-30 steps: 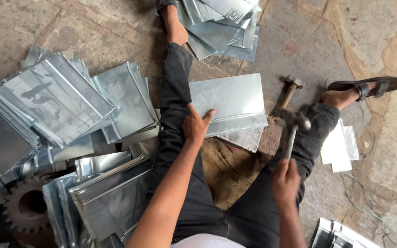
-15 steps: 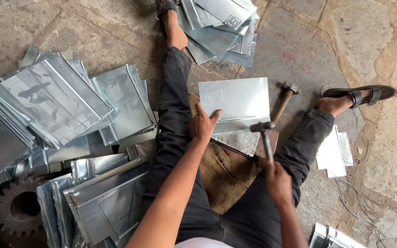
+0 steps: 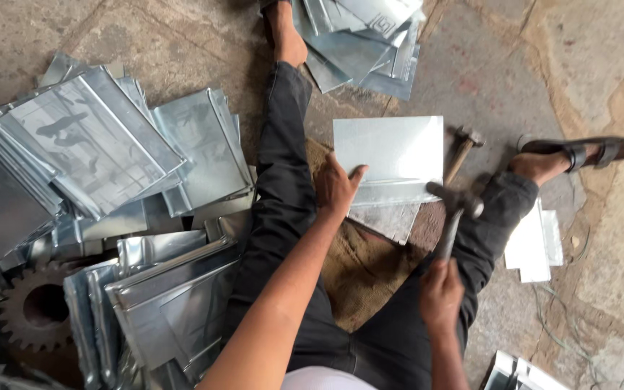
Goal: The person hammers the edges of rectangular metal sheets to fold them, working on one sheet at a time and placing finished sheets into a pile.
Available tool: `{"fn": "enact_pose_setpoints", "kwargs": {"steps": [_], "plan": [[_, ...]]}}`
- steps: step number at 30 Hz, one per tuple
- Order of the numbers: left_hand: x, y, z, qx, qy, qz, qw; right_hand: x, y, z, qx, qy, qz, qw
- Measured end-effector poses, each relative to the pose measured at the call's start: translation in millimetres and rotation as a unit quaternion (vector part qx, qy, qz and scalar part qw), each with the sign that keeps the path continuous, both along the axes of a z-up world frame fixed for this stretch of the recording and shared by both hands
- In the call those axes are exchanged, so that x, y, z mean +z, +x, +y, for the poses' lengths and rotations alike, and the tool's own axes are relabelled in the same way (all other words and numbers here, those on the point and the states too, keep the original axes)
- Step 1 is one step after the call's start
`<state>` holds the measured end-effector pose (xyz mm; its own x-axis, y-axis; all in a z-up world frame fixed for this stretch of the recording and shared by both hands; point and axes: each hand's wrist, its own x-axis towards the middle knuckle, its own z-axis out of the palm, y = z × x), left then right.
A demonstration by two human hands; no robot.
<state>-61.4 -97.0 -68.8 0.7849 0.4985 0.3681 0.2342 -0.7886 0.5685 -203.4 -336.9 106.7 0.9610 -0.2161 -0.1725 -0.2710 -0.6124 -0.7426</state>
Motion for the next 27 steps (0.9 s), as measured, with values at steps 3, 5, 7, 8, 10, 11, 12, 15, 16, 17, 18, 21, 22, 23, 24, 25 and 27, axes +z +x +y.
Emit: {"fn": "enact_pose_setpoints", "kwargs": {"steps": [3,5,7,8,10,11,12,15,16,17,18,21,22,23,24,25,27], "plan": [[5.7,12.2,-6.5,-0.045,-0.113,0.082,0.989,0.1,1.3,3.6,0.048,-0.062,0.033,0.996],[8.2,21.4,-2.1,-0.043,-0.103,0.061,0.992,-0.7,9.6,7.9,0.073,-0.093,0.032,0.992],[4.0,11.6,6.6,-0.032,-0.07,0.047,0.996,-5.2,4.2,13.7,0.065,-0.069,0.02,0.995],[1.1,2.1,1.2,-0.039,-0.049,0.042,0.997,-4.1,-7.0,13.2,0.062,-0.061,0.005,0.996],[2.2,1.8,-2.3,-0.054,-0.035,0.019,0.998,-1.5,-13.3,17.4,0.063,-0.038,-0.049,0.996],[5.3,11.8,1.5,-0.062,-0.041,0.0,0.997,-1.8,-5.5,23.2,0.094,-0.051,-0.032,0.994],[5.0,11.6,1.8,-0.069,-0.051,-0.008,0.996,-0.2,-6.1,25.7,0.125,-0.067,-0.005,0.99],[-4.3,16.4,5.4,-0.098,-0.116,0.03,0.988,1.4,-1.6,31.1,0.12,-0.06,0.054,0.989],[-10.2,12.8,6.5,-0.083,-0.118,0.028,0.989,1.7,-3.0,30.5,0.107,-0.05,0.076,0.99],[-16.0,12.5,7.9,-0.068,-0.12,0.026,0.99,1.4,-3.0,29.9,0.108,-0.05,0.048,0.992],[-21.8,4.0,0.9,-0.07,-0.123,0.029,0.99,2.8,-12.8,28.6,0.093,-0.052,0.023,0.994],[-21.3,18.5,-1.2,-0.067,-0.132,-0.01,0.989,6.9,-6.5,33.2,0.105,-0.084,0.046,0.99],[-20.6,20.3,1.8,-0.076,-0.152,0.0,0.985,8.0,-4.8,35.3,0.121,-0.1,0.078,0.985],[-20.6,21.3,4.5,-0.086,-0.171,0.009,0.981,8.0,-2.4,37.3,0.114,-0.081,0.08,0.987],[-21.9,19.0,5.0,-0.096,-0.193,0.021,0.976,8.0,-2.3,37.3,0.107,-0.064,0.087,0.988],[-23.4,18.1,4.6,-0.099,-0.192,0.017,0.976,6.9,-1.7,36.9,0.1,-0.047,0.093,0.99],[-27.1,9.3,1.6,-0.099,-0.192,0.015,0.976,3.5,-5.5,33.3,0.116,-0.042,0.016,0.992]]}}
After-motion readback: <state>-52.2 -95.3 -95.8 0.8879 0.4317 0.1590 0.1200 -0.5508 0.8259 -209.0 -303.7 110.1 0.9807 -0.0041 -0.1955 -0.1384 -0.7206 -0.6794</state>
